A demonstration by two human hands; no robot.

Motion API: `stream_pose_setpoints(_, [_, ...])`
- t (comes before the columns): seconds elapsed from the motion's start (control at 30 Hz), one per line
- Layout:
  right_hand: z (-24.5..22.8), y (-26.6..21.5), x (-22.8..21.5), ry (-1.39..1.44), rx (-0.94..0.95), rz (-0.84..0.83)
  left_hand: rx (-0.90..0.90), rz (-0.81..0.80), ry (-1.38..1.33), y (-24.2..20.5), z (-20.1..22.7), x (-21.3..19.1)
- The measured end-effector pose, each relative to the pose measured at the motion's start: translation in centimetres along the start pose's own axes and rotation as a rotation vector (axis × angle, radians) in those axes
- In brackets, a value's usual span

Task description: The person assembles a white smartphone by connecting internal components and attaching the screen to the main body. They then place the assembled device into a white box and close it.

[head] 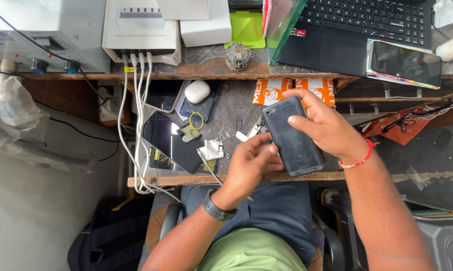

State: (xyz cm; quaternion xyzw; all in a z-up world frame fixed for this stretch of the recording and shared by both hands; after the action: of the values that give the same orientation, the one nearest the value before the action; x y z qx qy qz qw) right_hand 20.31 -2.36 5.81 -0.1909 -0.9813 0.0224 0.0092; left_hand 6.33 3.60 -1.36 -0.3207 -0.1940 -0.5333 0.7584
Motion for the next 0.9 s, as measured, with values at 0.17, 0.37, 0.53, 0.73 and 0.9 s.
stream_pose_setpoints(0.17, [-2.0, -0.3, 2.1, -0.331, 0.029, -0.125, 0.068, 0.071, -0.107, 0.2, 2.5, -2.6])
stream_pose_setpoints(0.37, [-3.2, 0.0, 2.8, -0.709, 0.142, -0.187, 0.020, 0.053, -0.016, 0.8, 3.5, -3.3])
stream_pose_setpoints(0.53, [-2.9, 0.7, 2.6, -0.563, 0.102, -0.185, 0.041, 0.113, -0.012, 1.1, 3.4, -3.7])
stream_pose_setpoints(0.73, [-2.8, 0.8, 1.8, -0.577, -0.020, -0.196, 0.061, 0.117, 0.028, 1.6, 3.5, -3.3])
stream_pose_setpoints(0.9, [-4.6, 1.0, 1.9, -0.848, -0.051, -0.217, 0.082, 0.029, 0.044, 1.8, 3.8, -2.6])
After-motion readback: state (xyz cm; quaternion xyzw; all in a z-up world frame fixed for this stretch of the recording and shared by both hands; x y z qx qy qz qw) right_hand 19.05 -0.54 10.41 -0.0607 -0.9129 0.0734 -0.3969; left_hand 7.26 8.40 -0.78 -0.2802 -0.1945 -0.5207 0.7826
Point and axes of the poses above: each hand's wrist, its own y-axis towards the middle knuckle, its own x-axis out of the palm, z = x × y, the point moved 7 cm from there along y, towards the middle knuckle, and after that the axes turned 9 degrees about -x, right-handed, at the moved point
